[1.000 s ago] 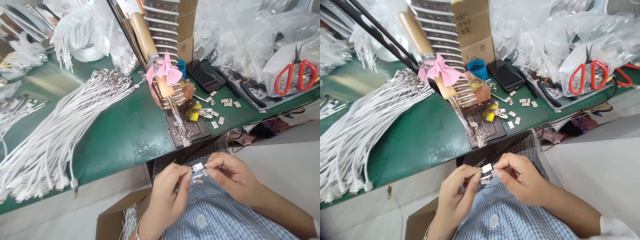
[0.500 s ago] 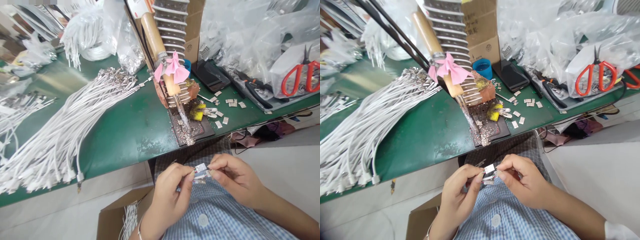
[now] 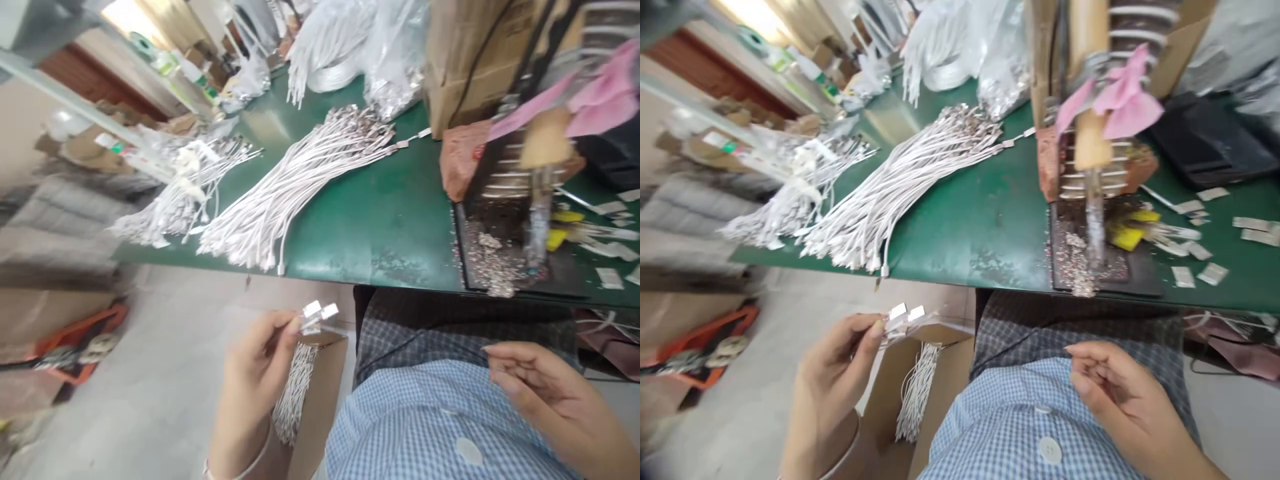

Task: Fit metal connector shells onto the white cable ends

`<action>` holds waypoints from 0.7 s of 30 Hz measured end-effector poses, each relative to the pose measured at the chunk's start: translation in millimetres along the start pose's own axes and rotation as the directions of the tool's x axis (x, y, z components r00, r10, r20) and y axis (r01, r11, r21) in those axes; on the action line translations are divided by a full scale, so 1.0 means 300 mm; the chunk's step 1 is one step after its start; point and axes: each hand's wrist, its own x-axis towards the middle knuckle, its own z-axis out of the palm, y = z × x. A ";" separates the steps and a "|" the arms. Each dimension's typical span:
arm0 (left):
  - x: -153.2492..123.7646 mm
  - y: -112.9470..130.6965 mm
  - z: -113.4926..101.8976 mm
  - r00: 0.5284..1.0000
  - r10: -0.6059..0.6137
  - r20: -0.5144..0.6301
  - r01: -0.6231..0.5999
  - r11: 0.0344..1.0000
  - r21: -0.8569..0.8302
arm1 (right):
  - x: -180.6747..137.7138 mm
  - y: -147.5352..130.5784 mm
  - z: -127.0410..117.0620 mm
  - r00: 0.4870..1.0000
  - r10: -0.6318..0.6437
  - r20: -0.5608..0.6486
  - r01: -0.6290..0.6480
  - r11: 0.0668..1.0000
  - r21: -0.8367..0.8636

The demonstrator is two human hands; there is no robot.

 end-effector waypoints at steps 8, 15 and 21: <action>-0.173 -0.422 -0.051 0.815 -0.576 -0.068 0.553 0.737 0.388 | 0.062 0.075 -0.027 0.987 0.037 0.158 -0.013 0.989 -0.150; -0.358 -0.690 0.095 0.710 -0.703 -0.045 0.645 0.623 0.442 | 0.048 0.026 0.020 0.988 0.041 0.151 -0.014 0.985 -0.171; -0.281 -0.638 0.117 0.862 -0.501 -0.078 0.495 0.799 0.341 | 0.049 0.068 0.031 0.987 0.074 0.145 -0.047 0.982 -0.185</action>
